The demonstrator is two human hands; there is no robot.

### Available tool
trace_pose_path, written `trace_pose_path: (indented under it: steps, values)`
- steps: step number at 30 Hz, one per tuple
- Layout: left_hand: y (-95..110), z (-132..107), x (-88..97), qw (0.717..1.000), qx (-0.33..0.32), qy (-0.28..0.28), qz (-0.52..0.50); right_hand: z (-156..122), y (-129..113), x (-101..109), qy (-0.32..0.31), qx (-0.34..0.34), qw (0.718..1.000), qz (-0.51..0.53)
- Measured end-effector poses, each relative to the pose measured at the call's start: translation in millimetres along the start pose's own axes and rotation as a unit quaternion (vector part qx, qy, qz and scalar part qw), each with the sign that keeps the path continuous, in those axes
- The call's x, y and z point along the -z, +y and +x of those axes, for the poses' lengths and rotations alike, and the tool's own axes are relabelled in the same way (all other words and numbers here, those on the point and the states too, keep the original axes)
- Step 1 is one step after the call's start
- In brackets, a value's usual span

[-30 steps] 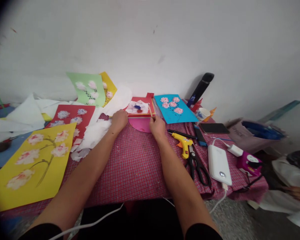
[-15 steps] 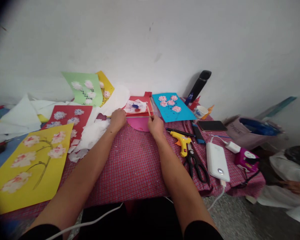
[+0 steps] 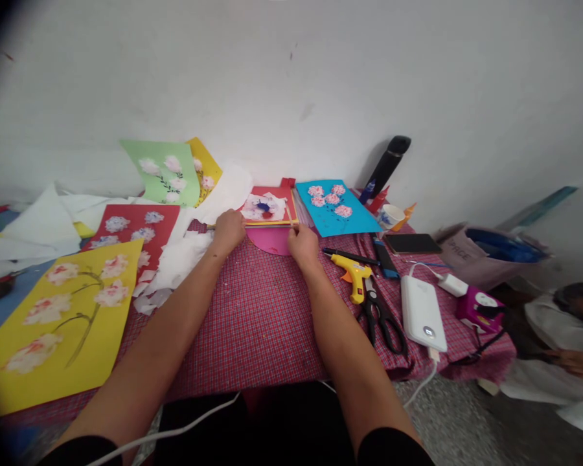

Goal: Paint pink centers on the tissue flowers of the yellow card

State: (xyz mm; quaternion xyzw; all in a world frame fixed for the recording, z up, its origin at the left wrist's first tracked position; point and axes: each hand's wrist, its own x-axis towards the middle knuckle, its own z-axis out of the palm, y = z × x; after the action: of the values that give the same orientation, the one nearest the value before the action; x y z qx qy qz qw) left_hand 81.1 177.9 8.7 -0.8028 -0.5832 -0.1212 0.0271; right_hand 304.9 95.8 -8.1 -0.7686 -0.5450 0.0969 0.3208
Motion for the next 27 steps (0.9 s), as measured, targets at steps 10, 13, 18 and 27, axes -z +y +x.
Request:
trace_pose_path:
  steps: [10, 13, 18, 27]
  values:
    - [-2.7, -1.8, 1.2, 1.000, 0.001, -0.004, 0.004, 4.8, 6.3, -4.2, 0.013, -0.007, 1.000, 0.017]
    - [-1.4, -2.9, 2.1, 1.000, -0.008, 0.001, 0.003, 4.7, 6.9, -4.8, 0.013, -0.003, 1.000, 0.015]
    - [-2.0, -4.9, 2.9, 1.000, -0.010, 0.010, -0.013, 4.4, 8.0, -5.8, 0.016, 0.005, 1.000, 0.009]
    - [-2.9, -5.7, 2.5, 0.999, 0.000, 0.027, -0.021, 3.5, 5.8, -4.0, 0.013, -0.002, 1.000, 0.013]
